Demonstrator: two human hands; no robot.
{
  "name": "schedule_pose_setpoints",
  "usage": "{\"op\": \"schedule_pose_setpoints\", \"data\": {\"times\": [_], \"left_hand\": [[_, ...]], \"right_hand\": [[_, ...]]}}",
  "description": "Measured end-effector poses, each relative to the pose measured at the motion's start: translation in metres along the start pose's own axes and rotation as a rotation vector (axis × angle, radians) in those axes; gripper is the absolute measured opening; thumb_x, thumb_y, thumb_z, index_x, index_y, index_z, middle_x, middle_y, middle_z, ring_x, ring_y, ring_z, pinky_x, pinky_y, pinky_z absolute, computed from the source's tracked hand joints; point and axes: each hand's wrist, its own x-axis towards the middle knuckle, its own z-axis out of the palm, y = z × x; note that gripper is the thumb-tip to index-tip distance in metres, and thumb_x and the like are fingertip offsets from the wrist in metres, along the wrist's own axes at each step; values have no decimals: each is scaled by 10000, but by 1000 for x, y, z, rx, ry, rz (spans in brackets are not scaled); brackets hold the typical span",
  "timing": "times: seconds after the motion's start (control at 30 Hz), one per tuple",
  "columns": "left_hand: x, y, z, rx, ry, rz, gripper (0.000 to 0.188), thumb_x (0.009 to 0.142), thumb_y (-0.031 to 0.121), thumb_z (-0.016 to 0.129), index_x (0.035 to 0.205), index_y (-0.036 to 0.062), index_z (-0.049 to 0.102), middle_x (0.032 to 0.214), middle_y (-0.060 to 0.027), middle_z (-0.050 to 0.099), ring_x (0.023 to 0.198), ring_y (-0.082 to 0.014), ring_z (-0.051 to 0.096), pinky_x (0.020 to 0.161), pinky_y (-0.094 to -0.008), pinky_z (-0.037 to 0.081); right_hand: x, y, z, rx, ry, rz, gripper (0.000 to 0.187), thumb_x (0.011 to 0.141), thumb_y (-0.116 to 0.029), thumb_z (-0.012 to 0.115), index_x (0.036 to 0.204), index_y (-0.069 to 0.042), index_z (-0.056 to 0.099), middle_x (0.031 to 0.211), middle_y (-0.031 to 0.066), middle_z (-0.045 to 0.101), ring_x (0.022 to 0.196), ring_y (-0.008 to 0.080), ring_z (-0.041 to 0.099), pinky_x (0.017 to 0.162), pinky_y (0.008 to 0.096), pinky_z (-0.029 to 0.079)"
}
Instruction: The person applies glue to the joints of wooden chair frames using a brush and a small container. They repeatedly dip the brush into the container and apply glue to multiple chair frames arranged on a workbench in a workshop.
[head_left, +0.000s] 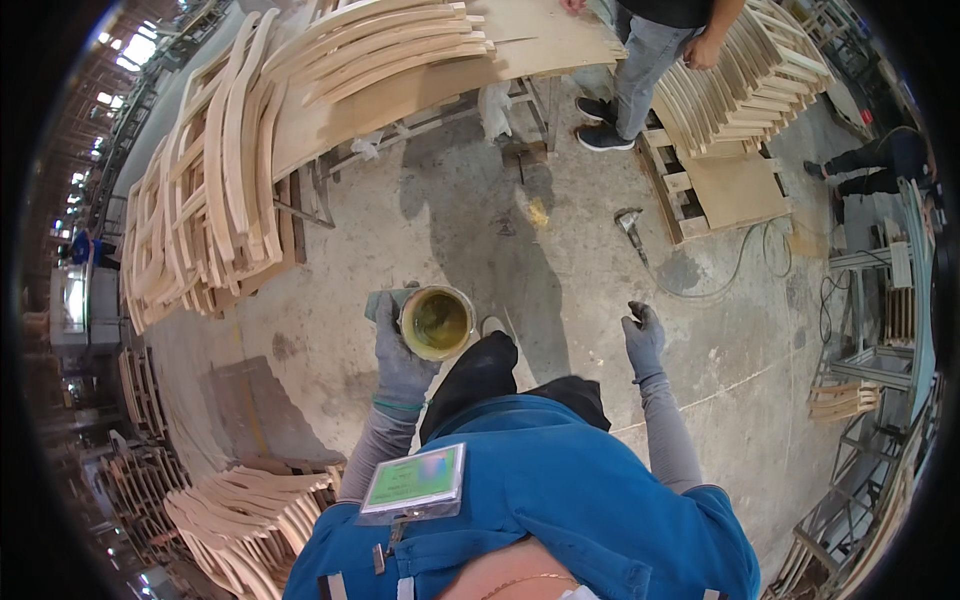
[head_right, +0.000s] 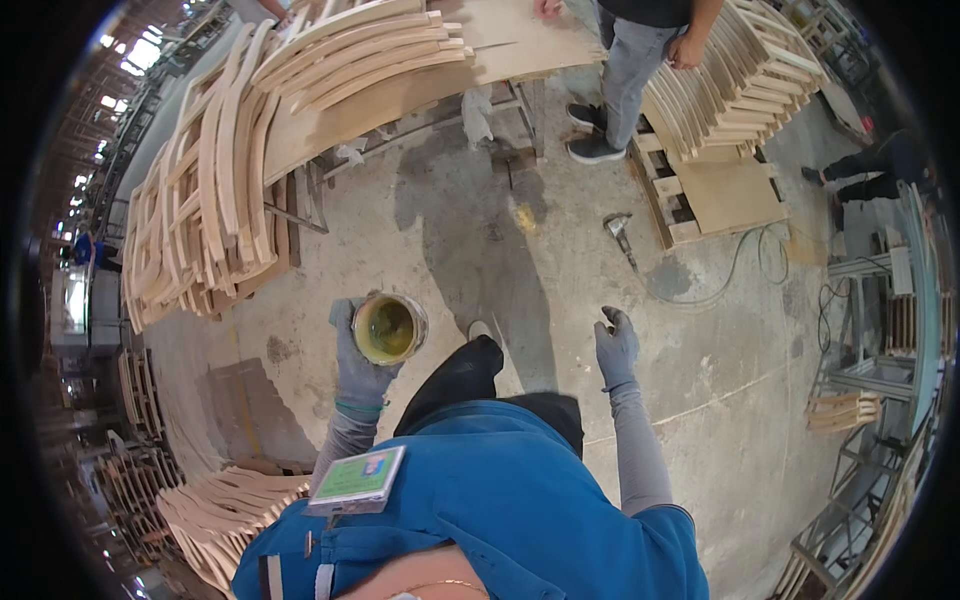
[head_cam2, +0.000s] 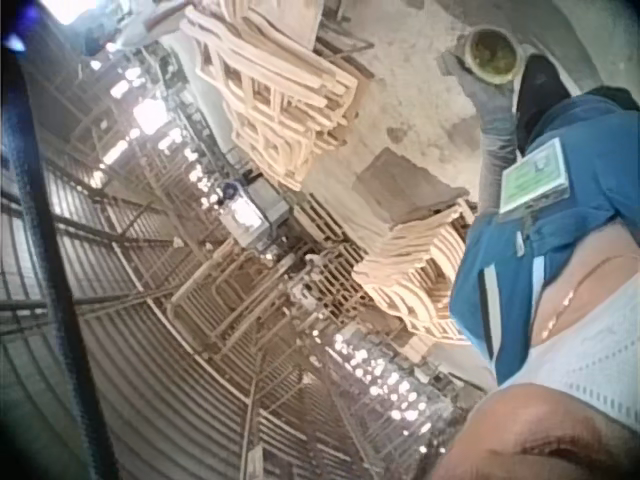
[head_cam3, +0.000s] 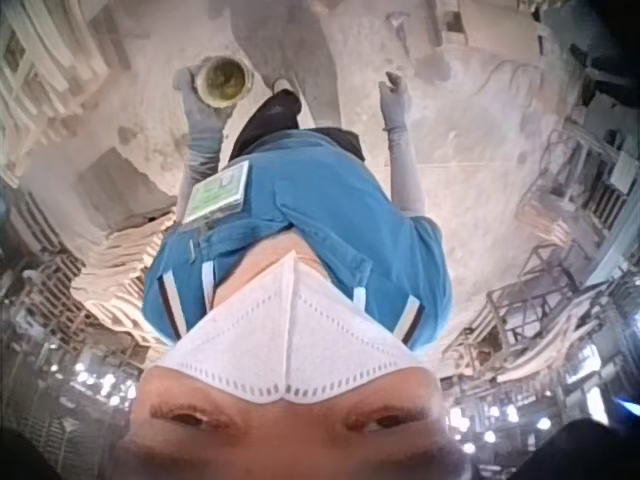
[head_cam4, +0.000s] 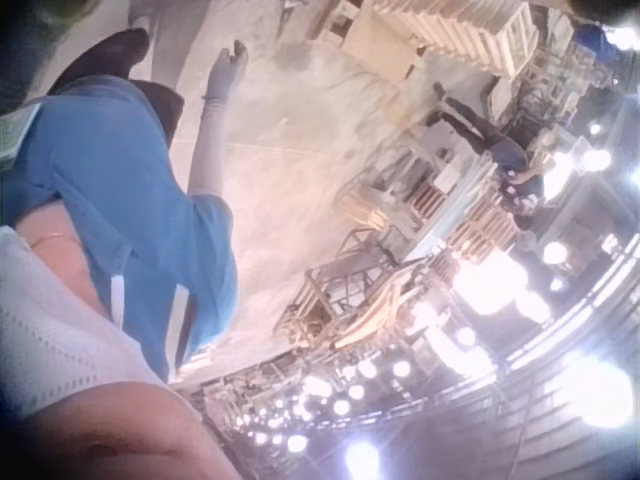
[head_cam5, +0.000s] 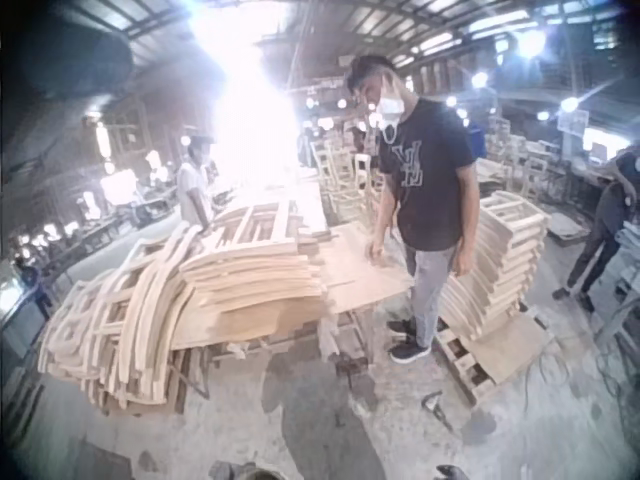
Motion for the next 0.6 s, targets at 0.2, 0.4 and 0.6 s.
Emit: {"op": "schedule_pose_setpoints", "data": {"times": [0.2,0.4,0.6], "left_hand": [[125,-44,-17,-920,78,-589,436,964,356,354,1265,47,415,1261,-98,482,1185,-224,451,978,-373,408],[235,-92,35,-838,-123,-794,403,922,248,428,1270,47,427,1238,-80,507,1097,-200,514,906,-352,438],[336,-174,119,-629,-327,-956,457,849,76,498,1287,-8,395,1212,-122,515,1094,-204,523,915,-340,434]], "right_hand": [[51,-5,58,-7,90,64,317,748,-139,617,1054,-61,608,1028,95,641,820,195,609,713,294,483],[113,13,67,-177,32,242,310,753,-171,612,1041,-59,608,1045,103,633,895,236,615,775,331,477],[222,130,81,-261,-11,390,336,737,-183,618,1046,-51,602,1013,126,646,945,262,612,830,341,472]]}}
